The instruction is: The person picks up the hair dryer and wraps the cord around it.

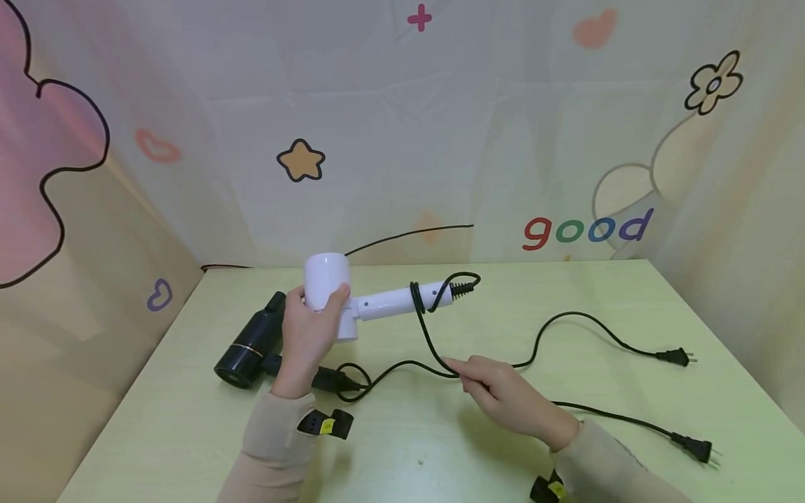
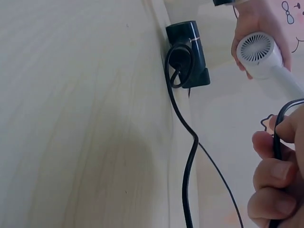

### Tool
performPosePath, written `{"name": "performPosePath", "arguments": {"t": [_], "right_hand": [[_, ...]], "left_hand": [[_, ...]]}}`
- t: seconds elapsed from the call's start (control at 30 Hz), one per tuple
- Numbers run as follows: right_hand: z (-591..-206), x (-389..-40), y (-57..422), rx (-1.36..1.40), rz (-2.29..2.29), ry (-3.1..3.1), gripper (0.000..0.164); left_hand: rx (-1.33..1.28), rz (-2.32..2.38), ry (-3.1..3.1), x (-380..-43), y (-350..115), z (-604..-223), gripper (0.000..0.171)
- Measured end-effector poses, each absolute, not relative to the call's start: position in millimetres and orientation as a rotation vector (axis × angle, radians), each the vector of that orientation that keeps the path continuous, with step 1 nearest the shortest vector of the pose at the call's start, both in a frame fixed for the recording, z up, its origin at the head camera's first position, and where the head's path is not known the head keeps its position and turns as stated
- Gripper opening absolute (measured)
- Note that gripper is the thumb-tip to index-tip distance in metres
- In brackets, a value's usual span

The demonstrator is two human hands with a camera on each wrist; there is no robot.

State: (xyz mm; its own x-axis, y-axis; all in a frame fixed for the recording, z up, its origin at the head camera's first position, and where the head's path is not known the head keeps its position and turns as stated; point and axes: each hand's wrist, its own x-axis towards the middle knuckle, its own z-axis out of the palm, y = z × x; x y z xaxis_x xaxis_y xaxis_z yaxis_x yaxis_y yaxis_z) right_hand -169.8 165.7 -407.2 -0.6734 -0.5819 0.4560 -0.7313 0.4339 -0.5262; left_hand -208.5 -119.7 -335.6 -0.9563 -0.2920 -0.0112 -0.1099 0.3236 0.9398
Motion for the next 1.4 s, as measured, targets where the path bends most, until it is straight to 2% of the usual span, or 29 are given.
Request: {"name": "performPosePath", "arguments": {"t": [0.3,0.63,0.87,1.03,1.13,1.23,1.4], "right_hand": [[-408,-191,168,1.033,1.199,-2.6,0.035],[-408,-209,176,0.688,1.284,-2.846,0.027],[-403,-218,182,0.513,1.29,-2.879,0.029],[-399,-221,185,0.5,1.275,-2.898,0.03],[-398,-223,187,0.53,1.248,-2.894,0.022],[-396,-224,190,0.615,1.13,-2.863,0.016],[-388,-224,193,0.757,0.873,-2.843,0.015]], "left_hand": [[0.345,-1.852,-2.378,-204,-116,-338,0.08],[0.319,-1.954,-2.388,-201,-112,-341,0.08],[0.257,-2.005,-2.402,-198,-111,-342,0.079],[0.243,-2.001,-2.442,-196,-110,-342,0.078],[0.234,-2.008,-2.459,-195,-110,-342,0.077],[0.215,-2.02,-2.467,-195,-110,-344,0.077],[0.178,-2.01,-2.492,-195,-109,-346,0.076]]}}
